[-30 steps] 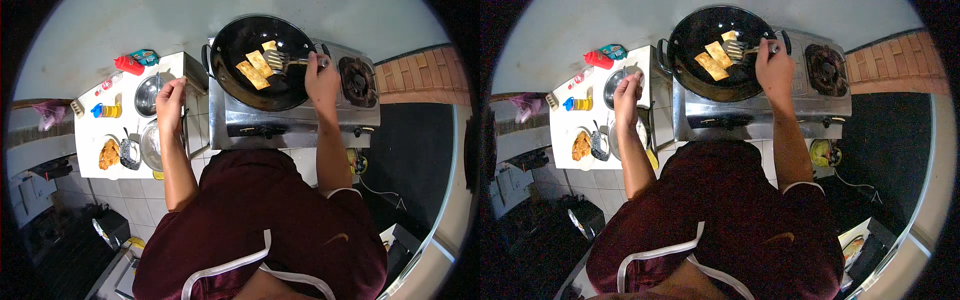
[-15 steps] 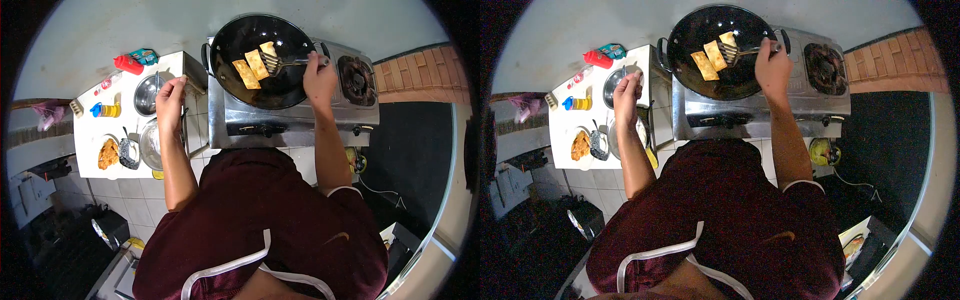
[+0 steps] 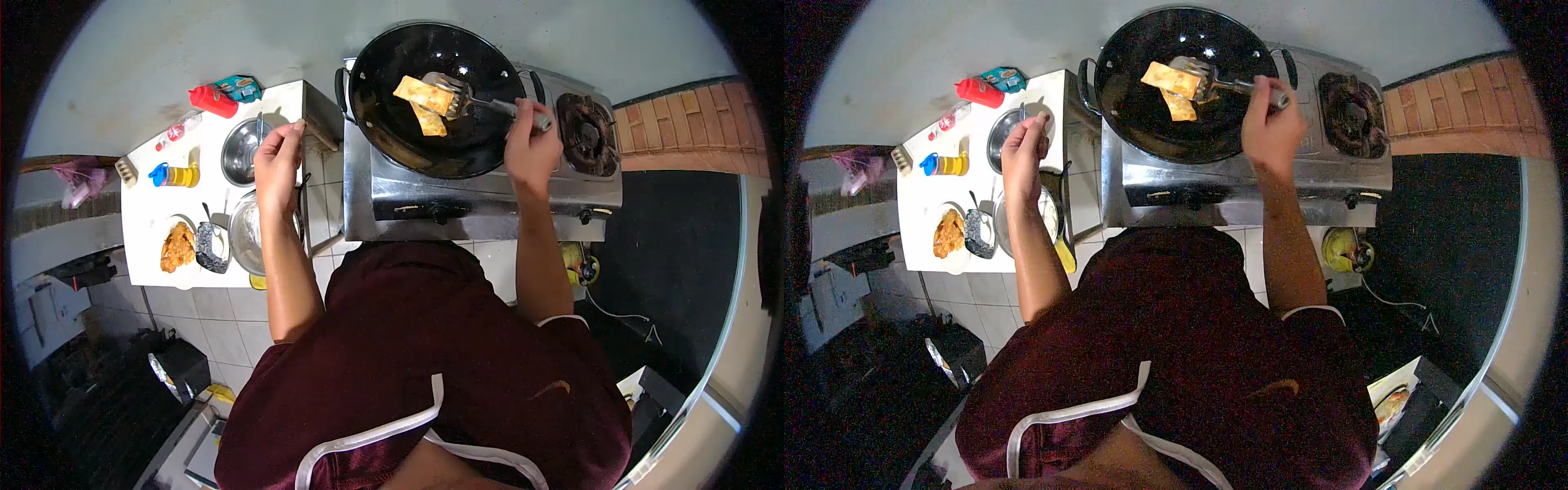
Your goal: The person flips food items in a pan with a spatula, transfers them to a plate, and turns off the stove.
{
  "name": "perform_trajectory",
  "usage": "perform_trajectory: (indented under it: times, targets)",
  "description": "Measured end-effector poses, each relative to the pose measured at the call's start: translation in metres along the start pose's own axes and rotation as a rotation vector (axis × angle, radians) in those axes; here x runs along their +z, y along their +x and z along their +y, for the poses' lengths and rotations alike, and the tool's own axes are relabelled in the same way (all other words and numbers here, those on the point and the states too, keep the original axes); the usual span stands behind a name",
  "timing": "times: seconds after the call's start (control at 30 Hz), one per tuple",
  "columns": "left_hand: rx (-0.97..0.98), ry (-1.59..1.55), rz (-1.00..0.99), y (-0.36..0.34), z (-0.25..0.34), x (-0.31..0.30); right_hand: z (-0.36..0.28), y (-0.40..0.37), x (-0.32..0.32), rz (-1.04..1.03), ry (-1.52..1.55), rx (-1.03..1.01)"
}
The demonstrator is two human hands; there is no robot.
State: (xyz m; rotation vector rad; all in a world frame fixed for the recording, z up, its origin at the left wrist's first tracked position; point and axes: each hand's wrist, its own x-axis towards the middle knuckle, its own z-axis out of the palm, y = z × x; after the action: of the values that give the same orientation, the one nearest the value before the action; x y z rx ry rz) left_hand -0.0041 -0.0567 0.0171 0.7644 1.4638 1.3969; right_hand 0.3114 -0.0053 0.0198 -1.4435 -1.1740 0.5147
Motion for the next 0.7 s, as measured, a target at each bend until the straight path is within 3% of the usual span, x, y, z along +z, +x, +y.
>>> perform_trajectory:
  times: [0.17,0.23,0.37,0.5,0.57,0.7]
  targets:
    - [-0.002,0.004,0.012,0.000,0.001,0.000,-0.003,-0.036,-0.014,-0.216,-0.075,-0.066]
    - [0.001,0.004,0.009,0.004,-0.003,-0.003,0.000,-0.041,-0.020,-0.209,-0.064,-0.238]
    - [-0.018,0.015,0.000,0.005,-0.002,0.002,-0.008,-0.049,-0.030,-0.228,0.042,-0.159]
    - [-0.023,0.002,0.001,0.010,-0.006,0.007,-0.002,-0.044,-0.030,-0.135,-0.084,-0.226]
    - [-0.038,0.004,0.002,0.009,-0.005,0.009,-0.012,-0.046,-0.027,-0.125,-0.024,-0.019]
    - [-0.021,-0.019,-0.020,0.012,-0.007,0.010,-0.012,-0.053,-0.017,-0.150,-0.053,-0.031]
